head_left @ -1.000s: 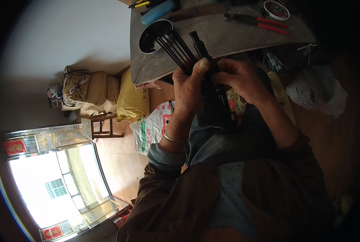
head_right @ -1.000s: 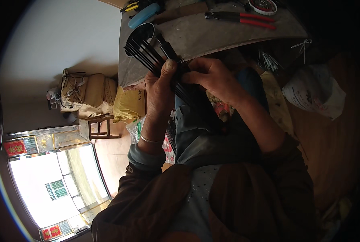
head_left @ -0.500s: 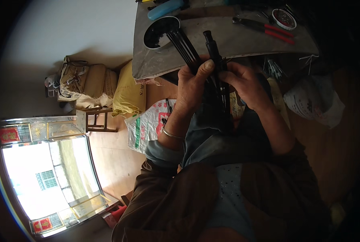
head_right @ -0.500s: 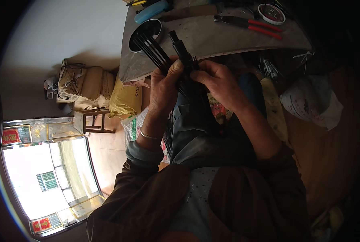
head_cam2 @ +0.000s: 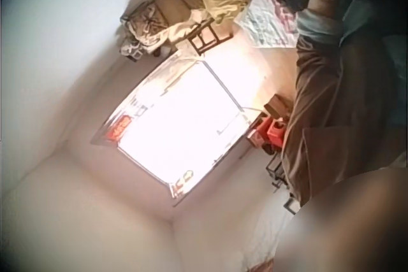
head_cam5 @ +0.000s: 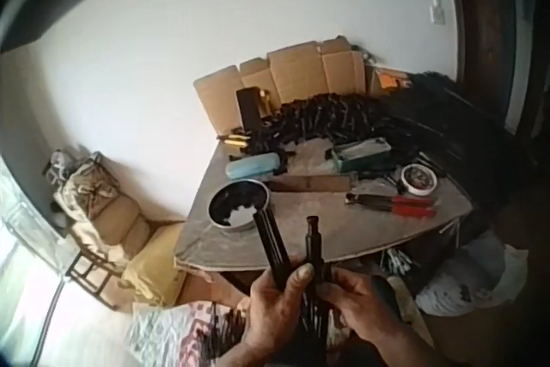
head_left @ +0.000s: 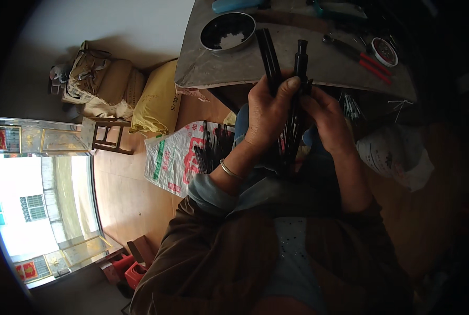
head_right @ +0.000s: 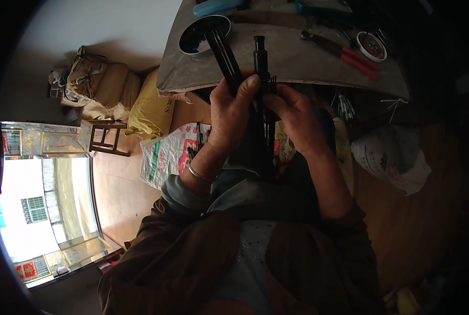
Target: Assembling umbrella ribs onto the central shaft using wire and pliers.
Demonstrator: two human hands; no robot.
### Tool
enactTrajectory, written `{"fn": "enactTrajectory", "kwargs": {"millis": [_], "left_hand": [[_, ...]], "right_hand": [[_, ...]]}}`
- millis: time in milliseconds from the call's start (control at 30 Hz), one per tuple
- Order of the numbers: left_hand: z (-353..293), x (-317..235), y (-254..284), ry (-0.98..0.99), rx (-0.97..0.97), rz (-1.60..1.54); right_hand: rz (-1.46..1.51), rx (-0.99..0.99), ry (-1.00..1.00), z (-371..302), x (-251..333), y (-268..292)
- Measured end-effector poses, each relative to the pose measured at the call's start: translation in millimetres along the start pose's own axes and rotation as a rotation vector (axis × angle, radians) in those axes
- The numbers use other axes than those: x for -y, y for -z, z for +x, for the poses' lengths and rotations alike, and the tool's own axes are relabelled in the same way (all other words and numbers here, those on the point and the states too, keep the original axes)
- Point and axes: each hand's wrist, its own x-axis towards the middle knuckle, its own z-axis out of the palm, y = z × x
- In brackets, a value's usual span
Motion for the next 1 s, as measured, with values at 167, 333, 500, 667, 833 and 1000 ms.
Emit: {"fn": "enactTrajectory", "kwargs": {"millis": [167,333,500,667,833,1000], "left_hand": [[-1,-3,-5,-0.032,-0.009,-0.021],[-3,-3,-4,-0.052,-0.004,-0.039],[-5,-4,-5,-0.061,-0.019,-0.039],[-9,-4,-5,-0.118,-0.044,0.02],[-12,-8,-4,-0.121,-0.053,0.048],[-15,-7,-3,-0.069,-0.021,-0.018]], "right_hand": [[-0.063,0.002,0.004,1,0,5],[-0.043,0.002,0.009,0,-3,4],[-0.027,-0.013,0.006,-1,-4,3],[-0.02,-0.003,-0.041,-2,3,-1],[-0.088,-0.007,0.028,-5,3,-10],[-0.182,-0.022,0.119,-6,9,-13]]}}
